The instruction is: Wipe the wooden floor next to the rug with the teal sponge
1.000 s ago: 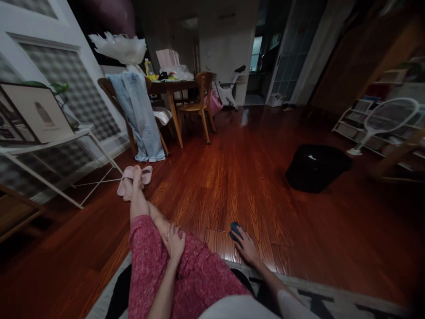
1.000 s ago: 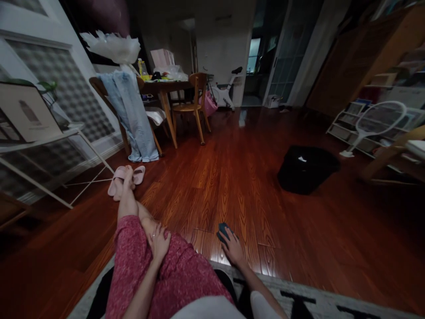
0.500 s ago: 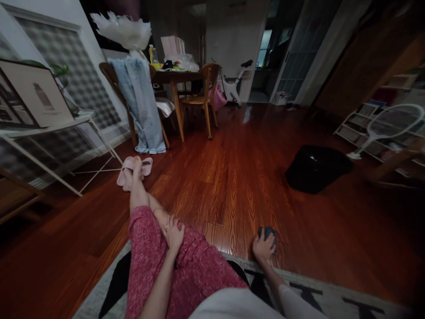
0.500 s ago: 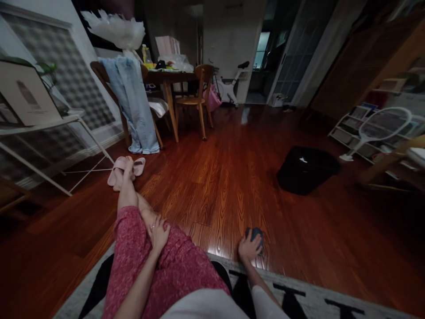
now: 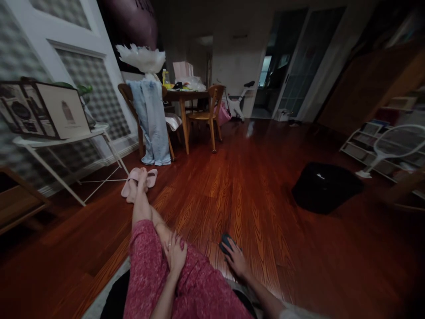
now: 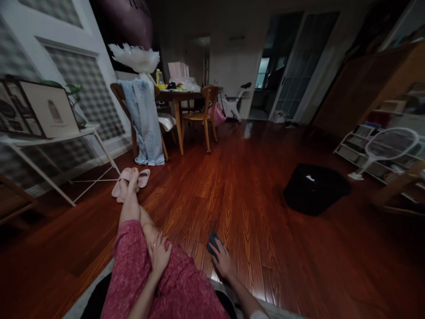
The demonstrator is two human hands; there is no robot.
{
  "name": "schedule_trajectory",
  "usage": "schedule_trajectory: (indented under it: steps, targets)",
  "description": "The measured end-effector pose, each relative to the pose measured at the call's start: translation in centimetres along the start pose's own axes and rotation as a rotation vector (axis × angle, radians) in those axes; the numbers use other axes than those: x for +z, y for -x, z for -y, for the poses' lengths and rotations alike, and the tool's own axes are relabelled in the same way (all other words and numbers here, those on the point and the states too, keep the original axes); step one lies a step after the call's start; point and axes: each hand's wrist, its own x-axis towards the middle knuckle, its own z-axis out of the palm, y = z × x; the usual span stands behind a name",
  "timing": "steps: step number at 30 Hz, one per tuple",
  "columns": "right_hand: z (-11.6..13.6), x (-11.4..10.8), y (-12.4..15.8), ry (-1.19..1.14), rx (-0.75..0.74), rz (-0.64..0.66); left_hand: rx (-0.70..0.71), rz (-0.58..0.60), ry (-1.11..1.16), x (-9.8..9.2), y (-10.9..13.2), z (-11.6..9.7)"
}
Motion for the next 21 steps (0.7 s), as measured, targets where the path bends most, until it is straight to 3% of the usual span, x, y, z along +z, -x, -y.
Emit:
schedule_trajectory:
  steps: [6, 9, 12, 14, 17, 21]
  targets:
    - [-13.1, -4.1, 6.6, 0.026, 0.543, -0.274, 0.008, -0.015, -0.024, 0.2, 0.0, -0.1]
    - [-15.2, -4.5, 9.4, 0.013, 0.799, -0.408, 0.004, 0.006, -0.023, -0.2, 0.0, -0.4]
    - [-12.8, -3.3, 9.4, 0.000, 0.939, -0.501, -0.005, 0.013, -0.010, -0.6, 0.0, -0.5]
    - [-9.6, -2.1, 7.9, -0.004, 0.917, -0.504, -0.013, 0.015, 0.000, -0.7, 0.0, -0.5]
    - [-3.7, -0.2, 4.3, 0.012, 0.722, -0.376, -0.019, 0.034, 0.012, -0.9, -0.1, -0.5]
    - [3.9, 2.0, -0.7, 0.041, 0.338, -0.064, -0.014, 0.055, 0.032, -0.9, -0.2, -0.3]
